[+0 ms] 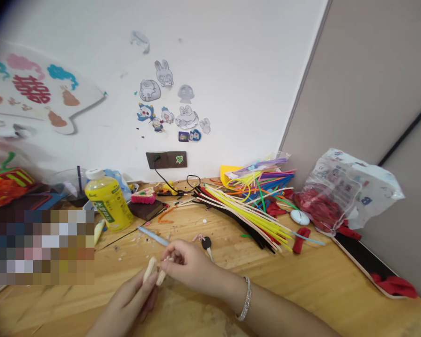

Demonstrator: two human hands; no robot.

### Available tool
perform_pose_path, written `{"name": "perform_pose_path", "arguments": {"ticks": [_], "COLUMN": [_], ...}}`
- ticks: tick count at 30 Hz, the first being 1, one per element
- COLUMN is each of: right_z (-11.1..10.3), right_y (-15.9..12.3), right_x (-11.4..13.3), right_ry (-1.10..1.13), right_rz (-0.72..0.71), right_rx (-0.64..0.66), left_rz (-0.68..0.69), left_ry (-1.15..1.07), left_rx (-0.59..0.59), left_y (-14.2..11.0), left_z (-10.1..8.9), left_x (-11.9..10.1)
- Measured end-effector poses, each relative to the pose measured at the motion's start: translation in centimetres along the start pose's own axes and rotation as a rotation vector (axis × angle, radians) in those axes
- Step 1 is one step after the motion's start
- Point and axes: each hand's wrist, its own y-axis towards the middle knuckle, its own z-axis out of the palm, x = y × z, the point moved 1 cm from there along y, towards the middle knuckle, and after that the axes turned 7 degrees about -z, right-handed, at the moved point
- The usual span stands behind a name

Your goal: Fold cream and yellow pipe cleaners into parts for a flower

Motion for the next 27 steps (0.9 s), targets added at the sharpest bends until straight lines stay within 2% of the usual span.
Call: {"name": "perform_pose_path", "arguments": {"ticks": [3,6,8,15,21,23,27], "right_z": [-0.2,-0.5,-0.7,-1.1,-0.8,-0.6,-0.6], "right_y": [0.1,0.2,0.3,0.6,0.1,-0.1,-0.2], "right_x": [0.1,0.2,0.0,-1.2,-0.4,-0.2,-0.3], "right_ry": [-0.122,-0.269,-0.297,-0.398,-0.601,-0.597,-0.616], "right_rz": [-0.018,-0.044,-0.052,-0.038,-0.121,-0.152,-0.146], "right_rx": [-0.051,-0.107,-0.125,-0.09,0.108,0.131,0.113], "left_rz": [0.015,-0.059,-0.076,-0.002,0.13,0.168,0.265], "left_ry": [0.242,0.49,0.564,0.613,0.653,0.651,0.611], "left_rx": [-0.068,-0.132,-0.157,-0.121,-0.093,-0.111,-0.227], "left_y": [0.1,0.4,0.6,1.0,0.7,0.7,1.2], "left_z": [-0.8,-1.4,-1.6,-1.5,-1.1,-1.0,-0.9], "left_x": [-0.5,-0.4,-0.1,0.5,0.2,0.5,1.4]}}
